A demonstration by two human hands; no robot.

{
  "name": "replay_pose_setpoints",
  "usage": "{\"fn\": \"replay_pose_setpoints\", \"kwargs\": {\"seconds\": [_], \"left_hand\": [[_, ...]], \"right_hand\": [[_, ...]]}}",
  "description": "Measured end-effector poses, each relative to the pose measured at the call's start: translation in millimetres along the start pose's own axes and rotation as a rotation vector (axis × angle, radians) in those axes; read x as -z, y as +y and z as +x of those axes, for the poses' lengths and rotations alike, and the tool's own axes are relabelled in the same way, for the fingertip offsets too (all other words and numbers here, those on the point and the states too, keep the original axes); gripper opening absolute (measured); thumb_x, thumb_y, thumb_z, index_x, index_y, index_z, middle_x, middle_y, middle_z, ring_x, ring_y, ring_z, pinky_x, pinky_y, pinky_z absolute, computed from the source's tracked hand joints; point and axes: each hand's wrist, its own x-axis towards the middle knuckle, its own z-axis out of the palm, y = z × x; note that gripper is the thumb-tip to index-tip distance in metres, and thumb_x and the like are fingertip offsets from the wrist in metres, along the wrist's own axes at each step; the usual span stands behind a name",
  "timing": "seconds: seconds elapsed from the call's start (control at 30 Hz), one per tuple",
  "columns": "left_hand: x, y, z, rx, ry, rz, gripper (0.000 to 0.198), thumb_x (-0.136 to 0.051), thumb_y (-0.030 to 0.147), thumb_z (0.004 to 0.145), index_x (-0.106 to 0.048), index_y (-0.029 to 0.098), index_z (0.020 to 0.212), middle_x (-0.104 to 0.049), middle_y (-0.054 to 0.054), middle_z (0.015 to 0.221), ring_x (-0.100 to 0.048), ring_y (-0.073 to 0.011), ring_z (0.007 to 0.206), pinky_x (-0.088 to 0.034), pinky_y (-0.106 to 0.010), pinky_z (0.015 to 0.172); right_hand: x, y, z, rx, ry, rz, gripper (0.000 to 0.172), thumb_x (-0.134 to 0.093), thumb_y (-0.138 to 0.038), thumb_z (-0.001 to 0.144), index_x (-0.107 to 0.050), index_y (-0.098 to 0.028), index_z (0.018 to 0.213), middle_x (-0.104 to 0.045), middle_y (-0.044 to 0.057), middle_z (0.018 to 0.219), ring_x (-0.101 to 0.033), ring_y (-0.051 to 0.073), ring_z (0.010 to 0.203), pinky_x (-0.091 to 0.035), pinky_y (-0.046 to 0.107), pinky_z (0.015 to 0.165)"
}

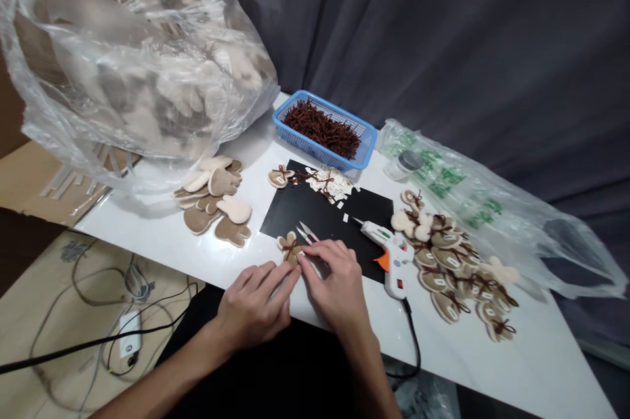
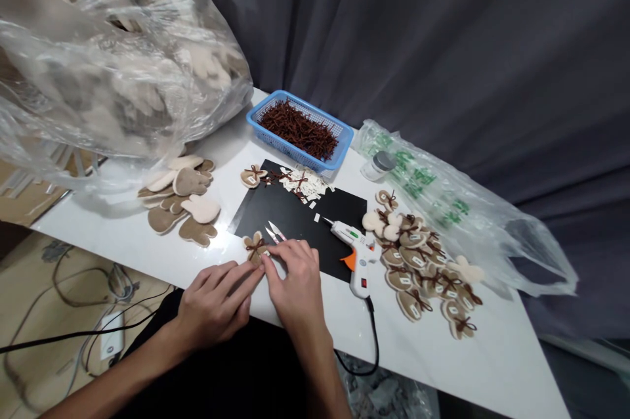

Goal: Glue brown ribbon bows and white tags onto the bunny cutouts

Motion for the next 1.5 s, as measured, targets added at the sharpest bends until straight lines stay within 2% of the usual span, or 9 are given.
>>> {"fn": "replay_pose_setpoints", "kwargs": {"seconds": [0.3,0.57,0.8,1.07,1.5], "left_hand": [[0.2,-0.6,-1.4,-0.002,-0.009,0.002,0.043,-0.059,0.019,0.093,-0.078,0.016,0.132,-0.084,-0.007,0.123,-0.072,-0.0228,0.103,-0.05,-0.036,0.091],[0.7,0.2,-1.2,-0.003,-0.014,0.022,0.045,-0.06,0.018,0.092,-0.078,0.018,0.133,-0.084,-0.006,0.123,-0.072,-0.0222,0.103,-0.05,-0.036,0.091],[1.0,0.3,-1.1,0.002,-0.009,0.013,0.043,-0.059,0.018,0.094,-0.078,0.017,0.133,-0.084,-0.005,0.123,-0.072,-0.0222,0.103,-0.049,-0.036,0.089],[2.3,0.3,0.8,0.0,-0.02,0.022,0.044,-0.06,0.018,0.093,-0.078,0.017,0.133,-0.084,-0.006,0.122,-0.072,-0.0226,0.103,-0.049,-0.036,0.09],[2.3,0.9,1.9,-0.003,-0.002,0.018,0.043,-0.06,0.018,0.093,-0.079,0.017,0.131,-0.085,-0.006,0.12,-0.072,-0.0223,0.102,-0.049,-0.036,0.089]], "right_hand": [[0.4,0.8,-0.2,-0.032,0.008,0.047,0.006,-0.074,-0.023,0.1,-0.078,-0.024,0.095,-0.08,0.002,0.093,-0.07,0.023,0.09,-0.042,0.038,0.082],[-1.7,1.1,-0.7,-0.019,0.049,0.027,0.018,-0.065,-0.021,0.106,-0.077,-0.024,0.092,-0.08,0.002,0.09,-0.068,0.022,0.084,-0.041,0.038,0.078],[-1.3,2.6,-2.9,0.029,0.112,-0.026,0.01,-0.07,-0.02,0.102,-0.074,-0.023,0.093,-0.078,0.001,0.09,-0.067,0.021,0.084,-0.039,0.037,0.079],[-3.0,0.8,-1.7,-0.023,0.087,0.001,0.013,-0.068,-0.027,0.104,-0.073,-0.024,0.092,-0.077,0.001,0.086,-0.066,0.022,0.082,-0.038,0.038,0.077],[-5.3,1.2,-1.3,-0.01,0.082,-0.041,0.016,-0.065,-0.02,0.104,-0.072,-0.024,0.09,-0.079,0.001,0.087,-0.065,0.023,0.083,-0.036,0.038,0.079]]}}
